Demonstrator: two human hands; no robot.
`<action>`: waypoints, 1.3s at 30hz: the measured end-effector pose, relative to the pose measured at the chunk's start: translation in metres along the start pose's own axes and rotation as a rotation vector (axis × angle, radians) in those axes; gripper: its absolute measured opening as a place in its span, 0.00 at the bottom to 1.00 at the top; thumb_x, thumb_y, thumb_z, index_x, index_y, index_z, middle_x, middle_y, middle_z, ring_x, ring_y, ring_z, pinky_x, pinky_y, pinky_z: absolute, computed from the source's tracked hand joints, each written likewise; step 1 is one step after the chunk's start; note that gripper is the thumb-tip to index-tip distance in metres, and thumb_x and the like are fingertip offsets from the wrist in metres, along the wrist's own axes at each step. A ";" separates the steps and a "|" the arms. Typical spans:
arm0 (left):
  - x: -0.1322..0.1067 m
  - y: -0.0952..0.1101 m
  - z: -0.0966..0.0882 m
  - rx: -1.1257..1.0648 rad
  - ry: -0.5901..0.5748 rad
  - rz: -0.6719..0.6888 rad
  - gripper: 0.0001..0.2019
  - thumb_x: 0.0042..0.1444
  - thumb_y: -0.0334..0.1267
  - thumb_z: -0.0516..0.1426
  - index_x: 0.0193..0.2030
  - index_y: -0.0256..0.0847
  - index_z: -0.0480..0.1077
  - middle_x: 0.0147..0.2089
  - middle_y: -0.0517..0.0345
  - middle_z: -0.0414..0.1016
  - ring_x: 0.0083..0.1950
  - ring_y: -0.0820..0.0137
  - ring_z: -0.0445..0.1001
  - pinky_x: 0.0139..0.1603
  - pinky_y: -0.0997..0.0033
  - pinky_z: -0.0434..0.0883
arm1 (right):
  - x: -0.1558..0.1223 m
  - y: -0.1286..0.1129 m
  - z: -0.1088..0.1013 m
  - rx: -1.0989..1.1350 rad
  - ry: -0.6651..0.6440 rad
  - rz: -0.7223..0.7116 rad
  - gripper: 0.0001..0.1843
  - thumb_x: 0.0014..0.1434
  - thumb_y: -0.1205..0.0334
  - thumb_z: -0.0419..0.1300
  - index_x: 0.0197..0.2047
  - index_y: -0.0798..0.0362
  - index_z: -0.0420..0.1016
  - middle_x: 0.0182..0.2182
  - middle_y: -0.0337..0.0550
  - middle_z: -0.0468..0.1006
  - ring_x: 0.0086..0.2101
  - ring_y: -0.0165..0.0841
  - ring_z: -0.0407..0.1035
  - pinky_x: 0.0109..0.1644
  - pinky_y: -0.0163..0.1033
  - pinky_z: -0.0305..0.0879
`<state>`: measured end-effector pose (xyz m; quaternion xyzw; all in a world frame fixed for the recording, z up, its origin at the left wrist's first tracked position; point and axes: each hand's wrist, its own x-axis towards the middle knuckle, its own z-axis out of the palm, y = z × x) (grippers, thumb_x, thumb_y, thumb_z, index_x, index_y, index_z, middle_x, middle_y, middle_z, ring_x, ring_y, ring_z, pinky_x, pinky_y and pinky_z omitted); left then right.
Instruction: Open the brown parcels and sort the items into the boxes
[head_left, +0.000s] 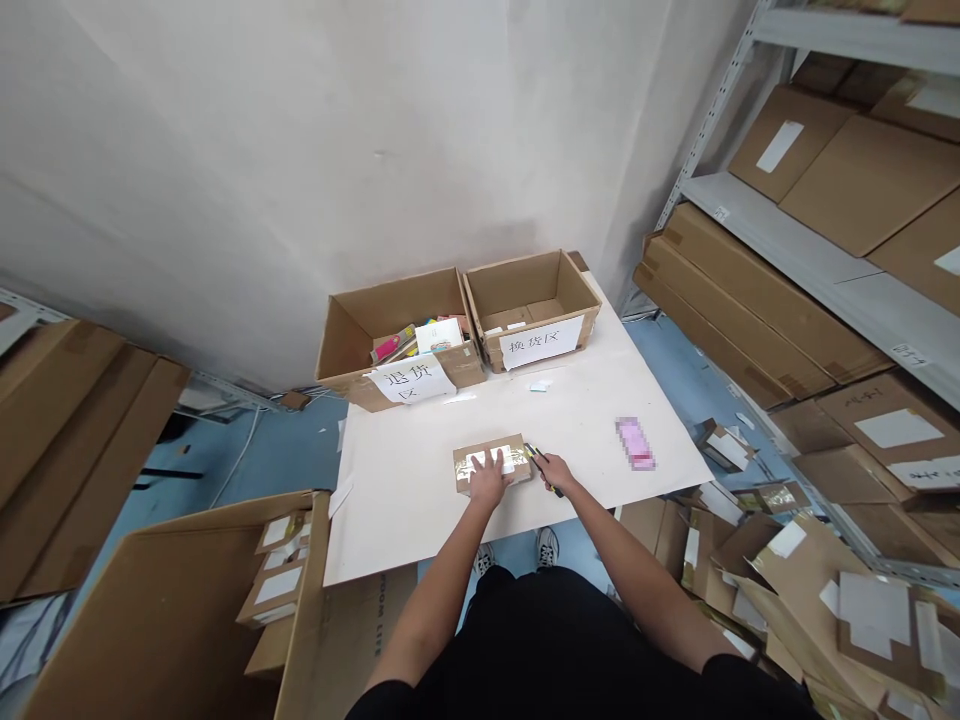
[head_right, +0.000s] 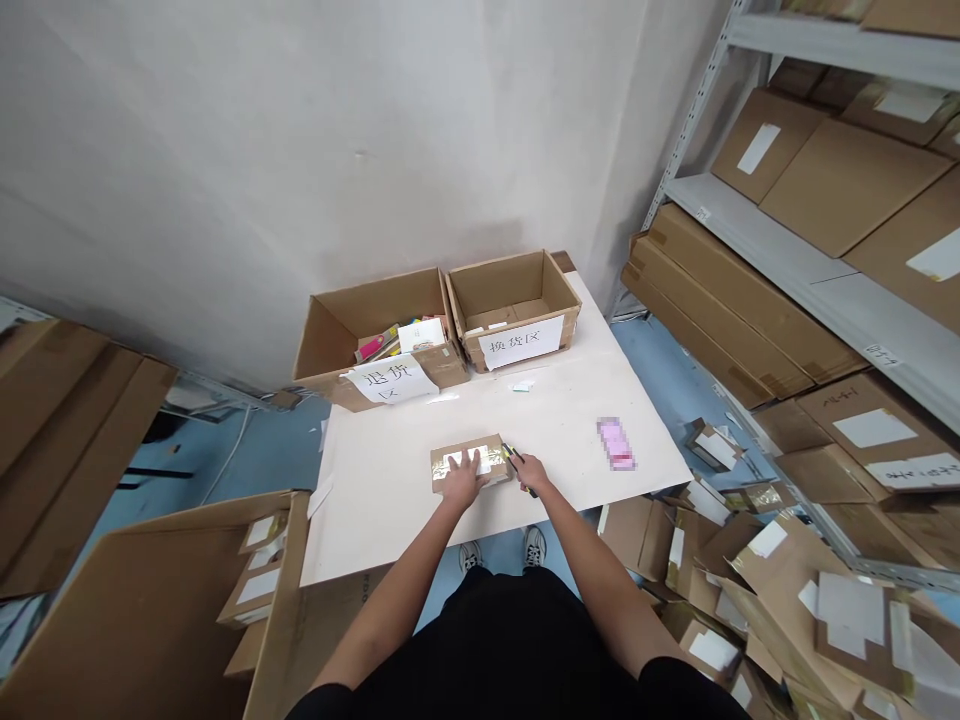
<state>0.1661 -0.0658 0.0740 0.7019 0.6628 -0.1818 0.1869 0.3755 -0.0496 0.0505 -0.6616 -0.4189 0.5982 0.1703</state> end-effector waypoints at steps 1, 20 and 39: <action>0.001 0.001 0.000 0.002 -0.005 -0.007 0.40 0.67 0.56 0.52 0.81 0.52 0.42 0.83 0.45 0.41 0.79 0.31 0.44 0.65 0.37 0.67 | 0.000 -0.001 0.000 -0.040 0.007 -0.007 0.22 0.70 0.42 0.56 0.32 0.50 0.66 0.15 0.30 0.67 0.13 0.26 0.62 0.20 0.30 0.55; 0.001 -0.040 -0.023 -0.056 0.126 0.001 0.31 0.70 0.59 0.48 0.76 0.56 0.59 0.79 0.50 0.54 0.77 0.48 0.53 0.73 0.47 0.56 | -0.037 0.057 0.034 0.117 0.252 0.032 0.22 0.64 0.37 0.58 0.37 0.48 0.65 0.23 0.34 0.74 0.19 0.31 0.71 0.22 0.33 0.64; -0.022 -0.078 0.040 -0.466 0.082 0.090 0.33 0.72 0.55 0.38 0.78 0.43 0.53 0.81 0.51 0.51 0.82 0.58 0.45 0.78 0.51 0.50 | 0.027 -0.022 0.051 0.616 0.152 -0.095 0.20 0.62 0.40 0.61 0.43 0.49 0.72 0.42 0.49 0.84 0.43 0.41 0.80 0.39 0.38 0.75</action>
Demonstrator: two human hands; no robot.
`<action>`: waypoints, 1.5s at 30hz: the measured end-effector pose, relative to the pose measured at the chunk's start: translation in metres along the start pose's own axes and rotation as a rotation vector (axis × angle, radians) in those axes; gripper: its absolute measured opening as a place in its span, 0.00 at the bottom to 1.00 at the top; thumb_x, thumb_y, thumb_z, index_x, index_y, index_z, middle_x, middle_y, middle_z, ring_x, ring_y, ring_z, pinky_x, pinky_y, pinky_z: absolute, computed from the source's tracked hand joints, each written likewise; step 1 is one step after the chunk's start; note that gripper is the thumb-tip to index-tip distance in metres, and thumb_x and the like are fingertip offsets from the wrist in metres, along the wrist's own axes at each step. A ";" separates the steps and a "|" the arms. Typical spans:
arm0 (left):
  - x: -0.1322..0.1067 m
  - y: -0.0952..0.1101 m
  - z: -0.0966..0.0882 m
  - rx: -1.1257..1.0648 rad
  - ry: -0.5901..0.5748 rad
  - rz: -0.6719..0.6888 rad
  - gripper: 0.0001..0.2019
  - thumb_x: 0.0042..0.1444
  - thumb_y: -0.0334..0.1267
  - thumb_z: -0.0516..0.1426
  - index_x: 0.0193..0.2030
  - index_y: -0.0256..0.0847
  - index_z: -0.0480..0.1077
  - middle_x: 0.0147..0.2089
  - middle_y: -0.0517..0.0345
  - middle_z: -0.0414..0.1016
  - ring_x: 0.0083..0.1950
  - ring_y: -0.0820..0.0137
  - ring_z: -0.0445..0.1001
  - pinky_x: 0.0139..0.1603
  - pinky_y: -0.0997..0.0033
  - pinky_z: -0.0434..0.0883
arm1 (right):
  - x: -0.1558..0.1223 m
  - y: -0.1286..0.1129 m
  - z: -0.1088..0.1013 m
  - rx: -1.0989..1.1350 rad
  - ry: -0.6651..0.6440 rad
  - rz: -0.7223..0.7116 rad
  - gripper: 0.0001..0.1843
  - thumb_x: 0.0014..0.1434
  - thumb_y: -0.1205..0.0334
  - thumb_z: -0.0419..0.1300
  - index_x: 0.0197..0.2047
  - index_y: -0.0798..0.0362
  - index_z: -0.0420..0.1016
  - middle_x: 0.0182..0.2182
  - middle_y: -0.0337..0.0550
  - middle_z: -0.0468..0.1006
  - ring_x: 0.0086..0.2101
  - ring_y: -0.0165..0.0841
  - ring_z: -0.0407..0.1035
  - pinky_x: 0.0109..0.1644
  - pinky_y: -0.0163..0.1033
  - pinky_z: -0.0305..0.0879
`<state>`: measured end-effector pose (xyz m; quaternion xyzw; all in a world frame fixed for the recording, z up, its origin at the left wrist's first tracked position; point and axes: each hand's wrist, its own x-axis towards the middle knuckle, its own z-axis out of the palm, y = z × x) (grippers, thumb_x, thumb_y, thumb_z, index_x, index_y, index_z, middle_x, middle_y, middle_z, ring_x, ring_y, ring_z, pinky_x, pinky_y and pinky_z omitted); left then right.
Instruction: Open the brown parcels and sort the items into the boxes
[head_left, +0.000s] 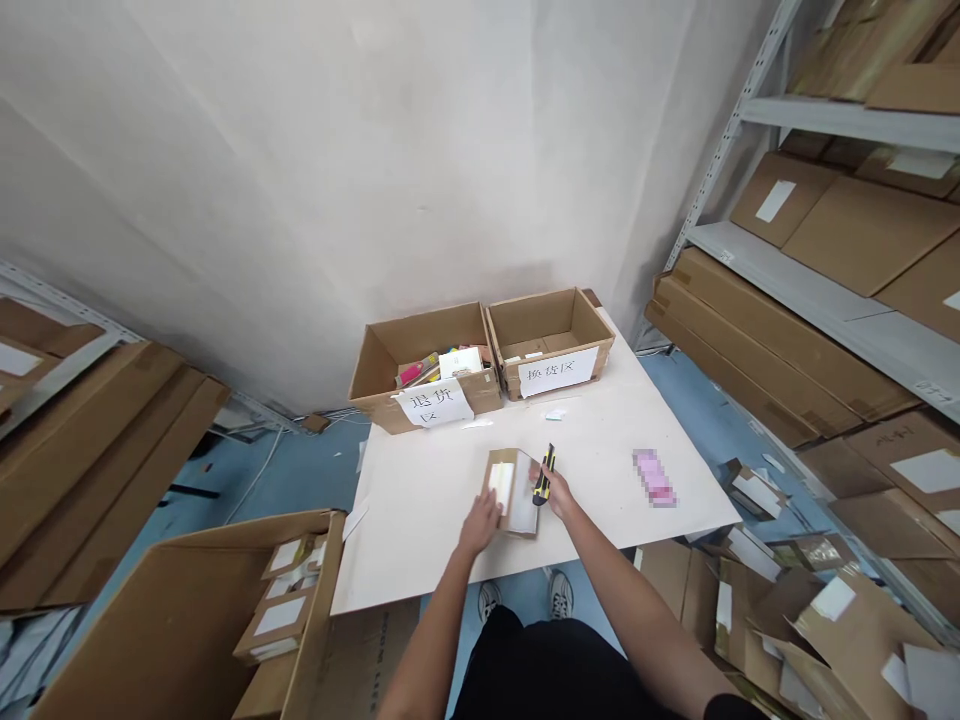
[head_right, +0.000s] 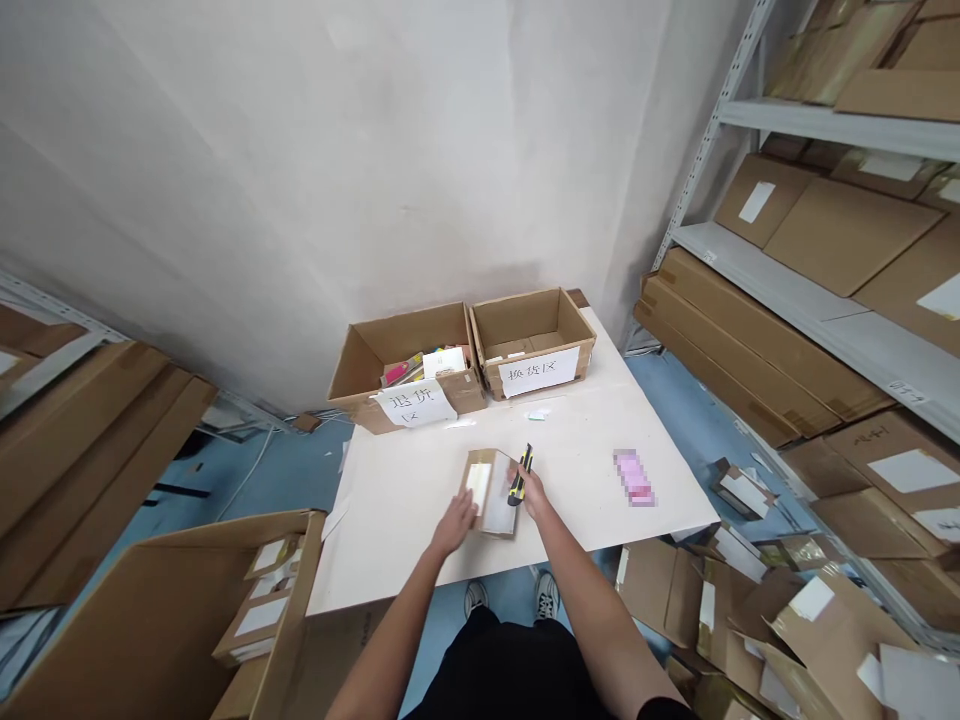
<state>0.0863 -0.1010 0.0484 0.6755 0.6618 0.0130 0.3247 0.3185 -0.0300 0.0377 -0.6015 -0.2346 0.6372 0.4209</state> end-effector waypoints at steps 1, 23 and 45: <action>0.000 -0.016 -0.007 -0.037 0.031 -0.077 0.32 0.72 0.54 0.37 0.77 0.45 0.56 0.79 0.52 0.57 0.81 0.60 0.49 0.79 0.51 0.48 | -0.002 0.002 0.002 0.059 -0.031 -0.001 0.22 0.60 0.39 0.63 0.42 0.49 0.72 0.41 0.49 0.84 0.41 0.41 0.80 0.39 0.39 0.75; -0.010 -0.139 -0.036 -0.439 0.233 -0.261 0.34 0.70 0.49 0.44 0.79 0.37 0.47 0.82 0.48 0.46 0.82 0.63 0.44 0.80 0.61 0.50 | -0.056 0.017 0.135 -0.192 -0.211 -0.037 0.32 0.45 0.35 0.73 0.44 0.51 0.78 0.44 0.49 0.84 0.50 0.48 0.76 0.52 0.47 0.73; 0.040 -0.130 -0.104 -0.049 -0.073 -0.069 0.55 0.47 0.53 0.65 0.80 0.59 0.43 0.83 0.60 0.24 0.68 0.41 0.69 0.64 0.45 0.67 | -0.039 0.011 0.203 -0.903 -0.085 -0.248 0.18 0.67 0.45 0.58 0.53 0.47 0.70 0.29 0.37 0.80 0.29 0.36 0.76 0.37 0.36 0.67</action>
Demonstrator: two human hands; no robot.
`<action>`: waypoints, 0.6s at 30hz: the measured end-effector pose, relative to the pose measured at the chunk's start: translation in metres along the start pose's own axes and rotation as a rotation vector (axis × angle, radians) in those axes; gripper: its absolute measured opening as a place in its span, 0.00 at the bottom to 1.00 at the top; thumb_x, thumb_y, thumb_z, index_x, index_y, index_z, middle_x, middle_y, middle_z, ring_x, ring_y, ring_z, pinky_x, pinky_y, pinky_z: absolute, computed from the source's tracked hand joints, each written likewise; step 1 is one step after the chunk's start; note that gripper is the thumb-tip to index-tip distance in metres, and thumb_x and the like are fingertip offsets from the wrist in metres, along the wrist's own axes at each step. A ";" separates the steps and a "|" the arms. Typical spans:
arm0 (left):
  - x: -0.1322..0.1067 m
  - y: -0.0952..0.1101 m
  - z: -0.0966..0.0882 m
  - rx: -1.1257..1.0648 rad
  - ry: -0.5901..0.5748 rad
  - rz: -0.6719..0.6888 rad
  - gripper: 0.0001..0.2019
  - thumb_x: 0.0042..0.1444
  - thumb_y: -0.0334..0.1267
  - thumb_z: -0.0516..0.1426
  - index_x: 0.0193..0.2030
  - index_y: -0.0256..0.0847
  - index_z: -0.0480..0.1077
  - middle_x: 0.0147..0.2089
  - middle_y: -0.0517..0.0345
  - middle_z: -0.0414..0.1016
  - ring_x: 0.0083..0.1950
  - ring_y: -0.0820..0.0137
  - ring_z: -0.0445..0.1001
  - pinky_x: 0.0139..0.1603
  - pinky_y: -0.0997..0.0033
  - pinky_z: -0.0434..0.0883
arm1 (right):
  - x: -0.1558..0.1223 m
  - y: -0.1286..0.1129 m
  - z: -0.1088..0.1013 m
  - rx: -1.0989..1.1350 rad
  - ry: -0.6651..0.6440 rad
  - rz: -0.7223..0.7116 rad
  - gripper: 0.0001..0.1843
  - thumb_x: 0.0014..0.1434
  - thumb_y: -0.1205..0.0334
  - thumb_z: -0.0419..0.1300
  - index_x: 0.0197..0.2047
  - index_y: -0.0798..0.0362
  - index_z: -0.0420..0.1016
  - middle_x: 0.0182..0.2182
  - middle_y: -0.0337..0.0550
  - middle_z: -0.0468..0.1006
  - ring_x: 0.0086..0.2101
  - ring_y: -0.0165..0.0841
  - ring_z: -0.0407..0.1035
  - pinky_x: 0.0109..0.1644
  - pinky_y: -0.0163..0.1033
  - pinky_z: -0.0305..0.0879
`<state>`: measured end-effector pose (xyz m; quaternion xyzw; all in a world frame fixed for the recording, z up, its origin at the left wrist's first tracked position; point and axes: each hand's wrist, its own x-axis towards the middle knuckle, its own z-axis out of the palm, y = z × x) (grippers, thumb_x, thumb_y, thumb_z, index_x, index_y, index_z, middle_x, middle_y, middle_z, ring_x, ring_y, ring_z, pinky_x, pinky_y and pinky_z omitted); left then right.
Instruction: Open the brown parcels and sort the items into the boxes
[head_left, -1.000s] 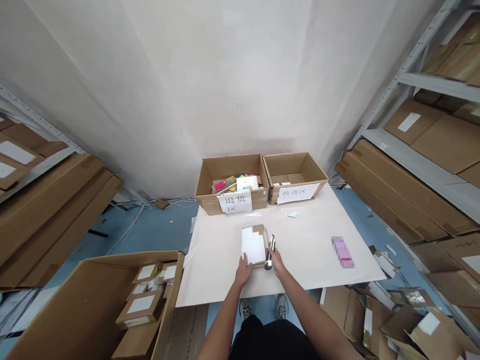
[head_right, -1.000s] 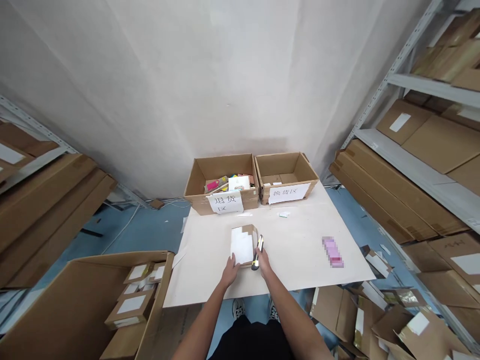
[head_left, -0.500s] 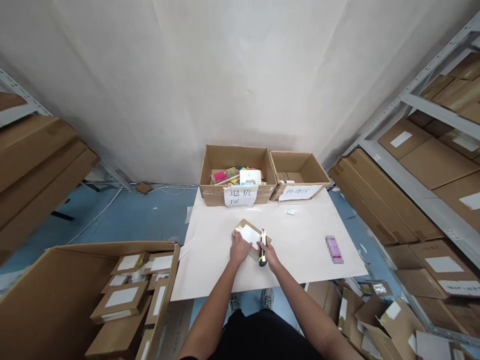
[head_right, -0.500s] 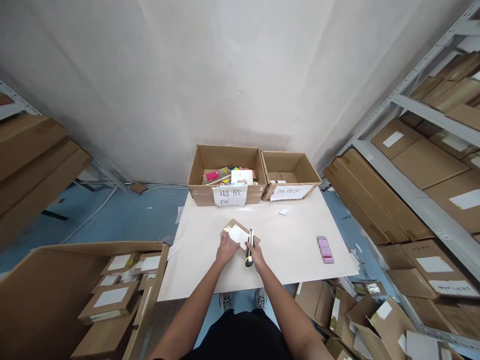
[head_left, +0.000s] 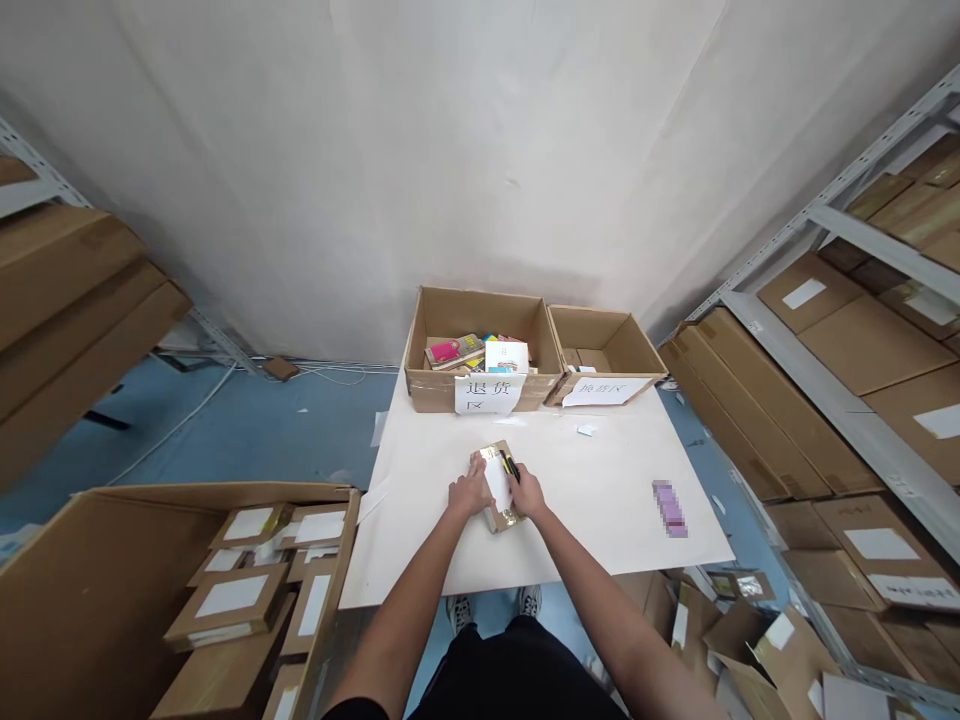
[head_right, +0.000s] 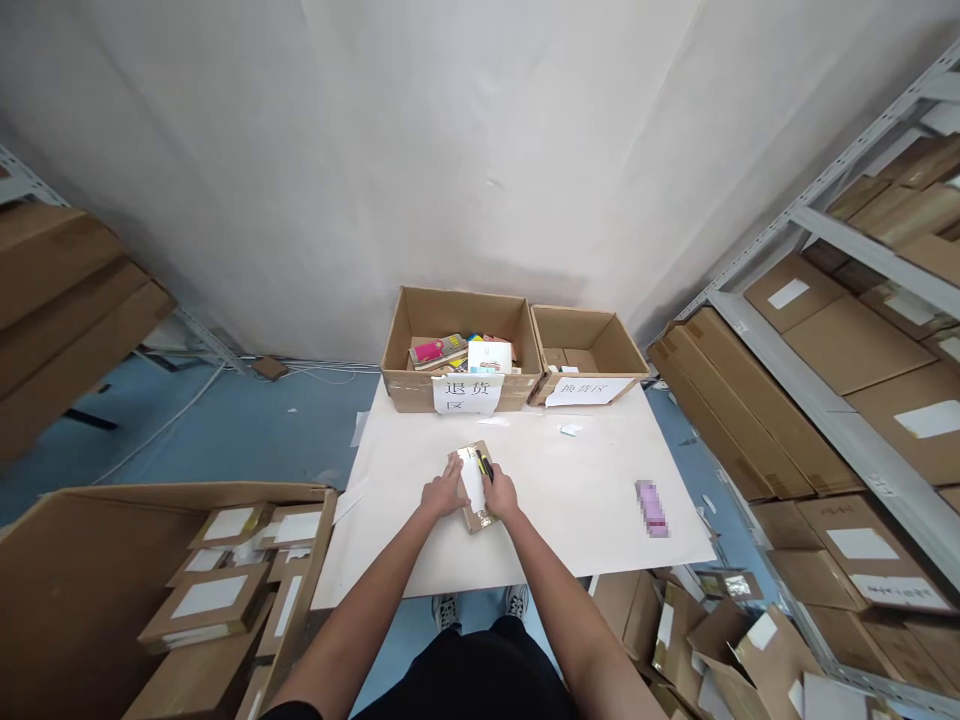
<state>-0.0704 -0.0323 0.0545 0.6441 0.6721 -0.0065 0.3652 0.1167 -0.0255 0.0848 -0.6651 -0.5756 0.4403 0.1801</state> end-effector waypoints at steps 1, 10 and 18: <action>0.001 0.000 0.001 -0.029 0.003 -0.008 0.56 0.46 0.53 0.66 0.80 0.60 0.44 0.83 0.61 0.24 0.67 0.42 0.70 0.62 0.46 0.68 | 0.008 -0.010 0.007 -0.093 -0.002 0.003 0.17 0.68 0.47 0.58 0.54 0.47 0.71 0.33 0.41 0.82 0.34 0.38 0.78 0.40 0.37 0.67; 0.001 0.003 0.005 -0.070 0.012 -0.025 0.57 0.46 0.51 0.67 0.80 0.62 0.42 0.83 0.61 0.21 0.67 0.44 0.71 0.65 0.44 0.65 | 0.041 -0.048 0.013 -0.491 -0.089 0.052 0.13 0.68 0.58 0.58 0.54 0.51 0.72 0.47 0.55 0.83 0.48 0.48 0.78 0.47 0.44 0.68; -0.004 0.001 0.000 -0.037 0.033 -0.015 0.53 0.48 0.53 0.65 0.79 0.62 0.44 0.84 0.65 0.28 0.67 0.44 0.69 0.63 0.48 0.67 | 0.031 -0.028 0.013 -0.400 -0.115 0.111 0.17 0.54 0.61 0.70 0.48 0.51 0.77 0.46 0.55 0.84 0.52 0.52 0.77 0.52 0.48 0.70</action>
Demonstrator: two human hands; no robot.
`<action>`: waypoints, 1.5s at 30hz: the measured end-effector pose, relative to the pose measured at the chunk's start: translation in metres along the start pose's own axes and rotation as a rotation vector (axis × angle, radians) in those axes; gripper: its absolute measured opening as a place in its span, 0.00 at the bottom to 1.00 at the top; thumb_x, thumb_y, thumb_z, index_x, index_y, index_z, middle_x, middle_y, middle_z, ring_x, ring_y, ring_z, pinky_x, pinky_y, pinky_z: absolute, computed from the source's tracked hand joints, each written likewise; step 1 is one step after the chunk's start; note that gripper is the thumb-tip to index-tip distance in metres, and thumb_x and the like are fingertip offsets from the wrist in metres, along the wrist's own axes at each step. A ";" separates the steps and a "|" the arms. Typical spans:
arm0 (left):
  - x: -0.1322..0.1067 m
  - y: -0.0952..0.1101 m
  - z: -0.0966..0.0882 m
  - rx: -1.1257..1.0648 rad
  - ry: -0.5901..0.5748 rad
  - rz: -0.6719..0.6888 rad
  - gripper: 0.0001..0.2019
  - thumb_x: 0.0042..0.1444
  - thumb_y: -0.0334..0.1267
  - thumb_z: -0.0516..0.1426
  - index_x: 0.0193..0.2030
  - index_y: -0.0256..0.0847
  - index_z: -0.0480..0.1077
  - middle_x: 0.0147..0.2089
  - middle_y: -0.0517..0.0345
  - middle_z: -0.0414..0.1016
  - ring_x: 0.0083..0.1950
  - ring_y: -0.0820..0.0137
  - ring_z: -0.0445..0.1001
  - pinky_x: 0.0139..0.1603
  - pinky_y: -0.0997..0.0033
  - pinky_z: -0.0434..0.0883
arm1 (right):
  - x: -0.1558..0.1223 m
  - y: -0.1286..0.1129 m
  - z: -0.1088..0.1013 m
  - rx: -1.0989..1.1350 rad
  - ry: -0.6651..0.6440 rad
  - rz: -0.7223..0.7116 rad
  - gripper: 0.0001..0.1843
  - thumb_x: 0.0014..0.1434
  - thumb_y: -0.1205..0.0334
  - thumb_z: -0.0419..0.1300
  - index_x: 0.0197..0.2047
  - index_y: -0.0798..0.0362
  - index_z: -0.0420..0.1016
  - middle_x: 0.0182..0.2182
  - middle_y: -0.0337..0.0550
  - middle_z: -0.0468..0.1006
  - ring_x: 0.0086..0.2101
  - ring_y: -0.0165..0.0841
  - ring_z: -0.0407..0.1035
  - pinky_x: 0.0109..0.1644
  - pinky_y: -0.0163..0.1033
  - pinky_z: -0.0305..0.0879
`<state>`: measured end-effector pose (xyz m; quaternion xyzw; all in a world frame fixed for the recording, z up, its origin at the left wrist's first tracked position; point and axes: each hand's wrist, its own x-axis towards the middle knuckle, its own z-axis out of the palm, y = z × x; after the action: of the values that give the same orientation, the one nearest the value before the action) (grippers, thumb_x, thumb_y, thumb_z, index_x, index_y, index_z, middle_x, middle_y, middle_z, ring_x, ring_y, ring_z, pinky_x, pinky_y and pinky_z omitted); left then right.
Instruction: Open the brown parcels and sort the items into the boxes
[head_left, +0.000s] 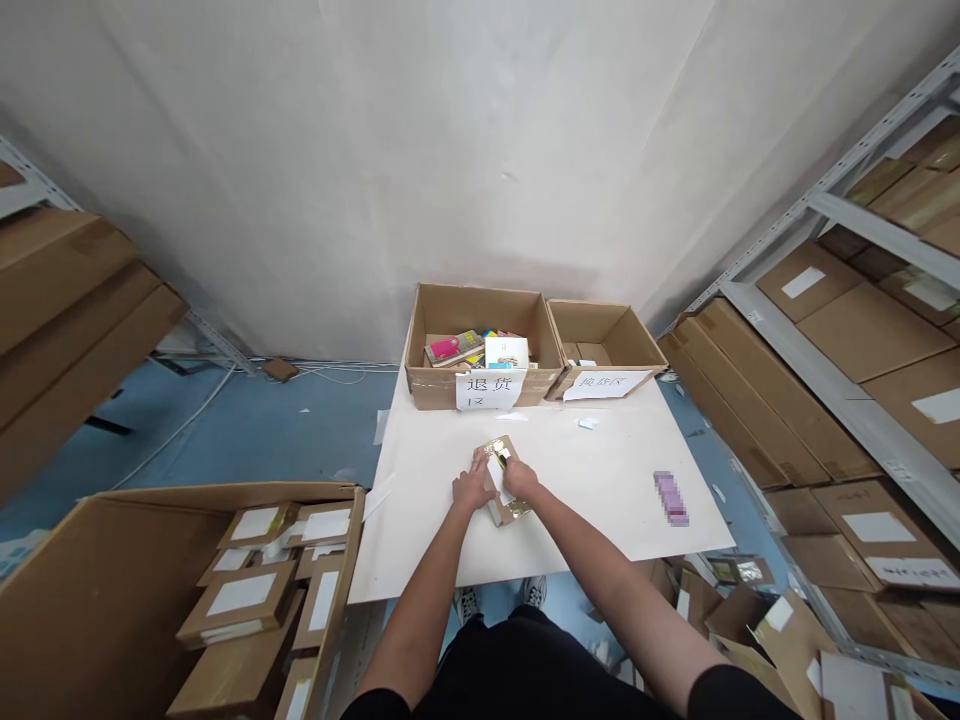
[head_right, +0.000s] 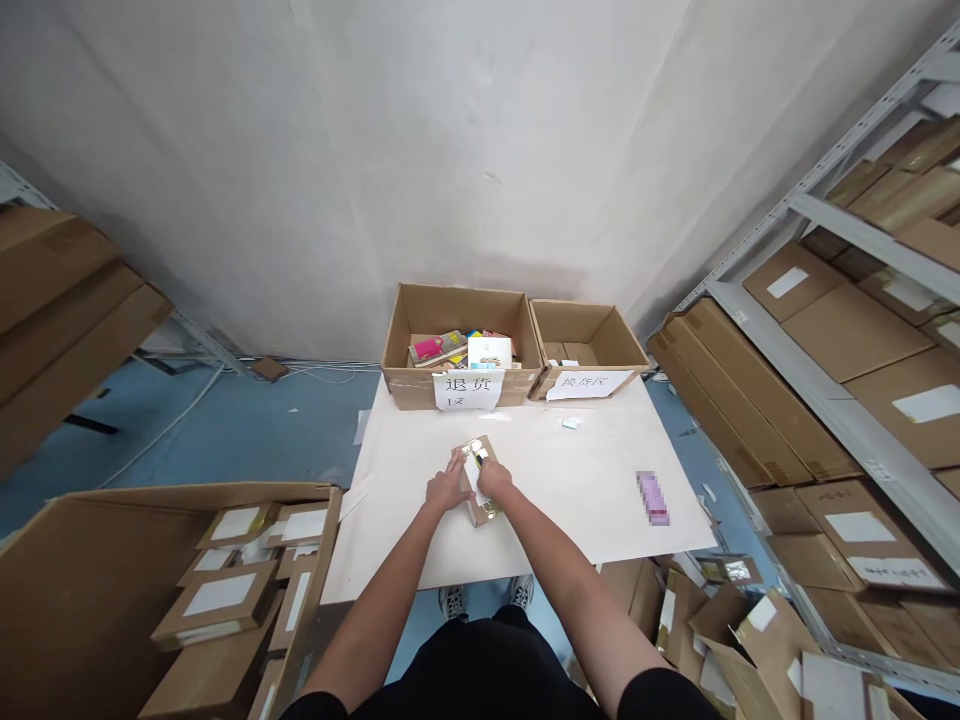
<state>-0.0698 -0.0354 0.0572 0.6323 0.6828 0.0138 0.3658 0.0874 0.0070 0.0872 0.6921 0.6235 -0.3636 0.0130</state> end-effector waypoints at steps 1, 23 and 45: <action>-0.001 0.001 -0.002 0.008 0.002 -0.001 0.53 0.48 0.53 0.65 0.79 0.63 0.44 0.84 0.65 0.29 0.68 0.44 0.68 0.63 0.48 0.67 | -0.003 0.003 0.001 0.019 -0.004 0.013 0.18 0.51 0.61 0.71 0.46 0.51 0.77 0.44 0.55 0.84 0.50 0.52 0.78 0.51 0.48 0.71; -0.018 0.035 0.033 0.115 0.106 -0.063 0.44 0.62 0.61 0.54 0.81 0.52 0.43 0.84 0.49 0.27 0.71 0.38 0.61 0.64 0.40 0.64 | -0.074 0.124 0.017 0.414 0.307 0.197 0.24 0.59 0.40 0.65 0.47 0.48 0.65 0.37 0.49 0.82 0.39 0.46 0.80 0.40 0.41 0.68; 0.014 0.029 0.017 0.223 0.144 0.110 0.34 0.71 0.55 0.46 0.80 0.50 0.48 0.83 0.55 0.40 0.83 0.53 0.34 0.80 0.45 0.40 | -0.009 0.145 -0.041 0.690 0.066 0.189 0.23 0.68 0.39 0.55 0.31 0.49 0.65 0.16 0.30 0.69 0.14 0.28 0.64 0.21 0.32 0.60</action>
<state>-0.0358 -0.0246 0.0517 0.7029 0.6689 0.0031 0.2419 0.2344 -0.0142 0.0587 0.7216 0.3973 -0.5274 -0.2082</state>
